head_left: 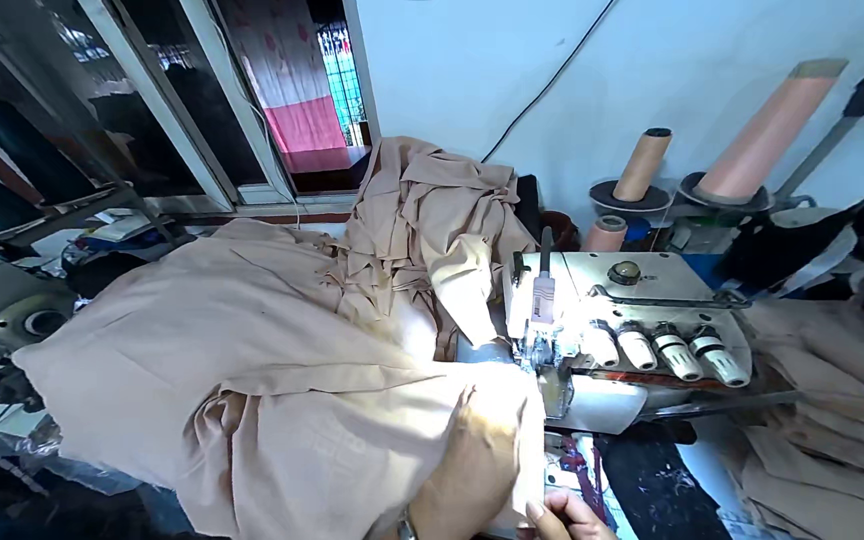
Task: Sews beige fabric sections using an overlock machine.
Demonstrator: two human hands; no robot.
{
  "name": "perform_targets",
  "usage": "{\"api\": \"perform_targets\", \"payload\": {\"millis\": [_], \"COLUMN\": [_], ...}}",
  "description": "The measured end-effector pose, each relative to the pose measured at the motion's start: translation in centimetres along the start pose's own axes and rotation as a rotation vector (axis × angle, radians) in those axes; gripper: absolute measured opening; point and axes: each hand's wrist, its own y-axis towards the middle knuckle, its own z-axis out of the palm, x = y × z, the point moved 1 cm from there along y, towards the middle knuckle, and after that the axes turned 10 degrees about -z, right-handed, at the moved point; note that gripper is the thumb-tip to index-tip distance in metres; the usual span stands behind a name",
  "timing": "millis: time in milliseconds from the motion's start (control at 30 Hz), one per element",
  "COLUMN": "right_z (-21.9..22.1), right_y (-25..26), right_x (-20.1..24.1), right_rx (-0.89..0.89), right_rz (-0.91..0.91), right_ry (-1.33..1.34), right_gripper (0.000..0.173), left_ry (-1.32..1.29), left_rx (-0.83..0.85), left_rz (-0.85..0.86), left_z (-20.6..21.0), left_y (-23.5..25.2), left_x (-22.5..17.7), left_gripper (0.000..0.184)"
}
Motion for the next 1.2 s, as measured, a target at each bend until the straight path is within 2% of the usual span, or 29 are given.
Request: {"api": "perform_targets", "payload": {"millis": [100, 167, 233, 333, 433, 567, 633, 700, 767, 833, 933, 1000, 1033, 1067, 1133, 1200], "right_z": [1.0, 1.7, 2.4, 2.7, 2.6, 3.1, 3.8, 4.5, 4.9, 5.0, 4.6, 4.5, 4.5, 4.6, 4.5, 4.1], "right_y": [2.2, 4.1, 6.0, 8.2, 8.7, 6.4, 4.6, 2.9, 1.6, 0.4, -1.0, -1.7, -1.9, -2.0, -1.9, -1.3], "right_x": [1.0, 1.3, 1.3, 0.2, -0.2, -0.9, -1.4, -1.8, -2.0, -2.1, -2.6, -3.1, -3.1, -2.8, -1.6, 0.3], "right_rx": [-0.051, -0.102, -0.169, -0.235, -0.24, -0.207, -0.135, 0.023, 0.177, 0.294, 0.421, 0.442, 0.448, 0.459, 0.49, 0.505], "right_rz": [-0.013, -0.03, -0.037, -0.055, -0.089, -0.196, -0.178, -0.099, -0.007, 0.048, 0.053, 0.04, 0.047, 0.064, 0.123, 0.141], "right_ry": [0.014, 0.02, -0.049, -0.167, -0.177, -0.208, -0.216, -0.197, -0.148, -0.124, -0.178, -0.191, -0.187, -0.17, -0.083, 0.003], "right_gripper": [0.016, 0.016, 0.015, 0.029, 0.035, 0.033, 0.027, 0.014, 0.025, 0.03, 0.019, 0.019, 0.019, 0.019, 0.019, 0.021], "left_ry": [-0.115, -0.18, -0.159, -0.076, -0.048, -0.008, -0.084, -0.179, -0.131, 0.012, 0.338, 0.395, 0.413, 0.432, 0.39, 0.278], "left_rx": [0.184, 0.227, 0.246, 0.231, 0.204, 0.222, 0.161, 0.056, -0.029, -0.073, -0.253, -0.286, -0.271, -0.245, -0.204, -0.234], "left_rz": [-0.151, -0.167, -0.143, -0.085, -0.118, -0.27, -0.285, -0.202, -0.133, -0.166, -0.465, -0.718, -0.801, -0.831, -0.762, -0.642], "left_z": [-1.3, -1.5, -1.6, -1.3, -0.7, -0.6, 0.9, 1.5, -1.1, -5.3, -11.7, -15.0, -15.8, -16.1, -16.8, -18.5], "left_y": [2.3, 4.1, 5.7, 7.1, 8.0, 12.0, 14.2, 14.7, 12.8, 9.5, 3.1, -1.2, -2.8, -3.9, -5.0, -4.5], "left_x": [1.1, 1.8, 2.0, 2.2, 2.8, 2.1, 3.9, 6.0, 6.6, 8.4, 14.6, 18.6, 20.4, 21.6, 22.8, 22.2], "left_gripper": [0.037, 0.035, 0.033, 0.038, 0.041, 0.061, 0.049, 0.037, 0.03, 0.031, 0.049, 0.07, 0.07, 0.059, 0.032, 0.027]}}
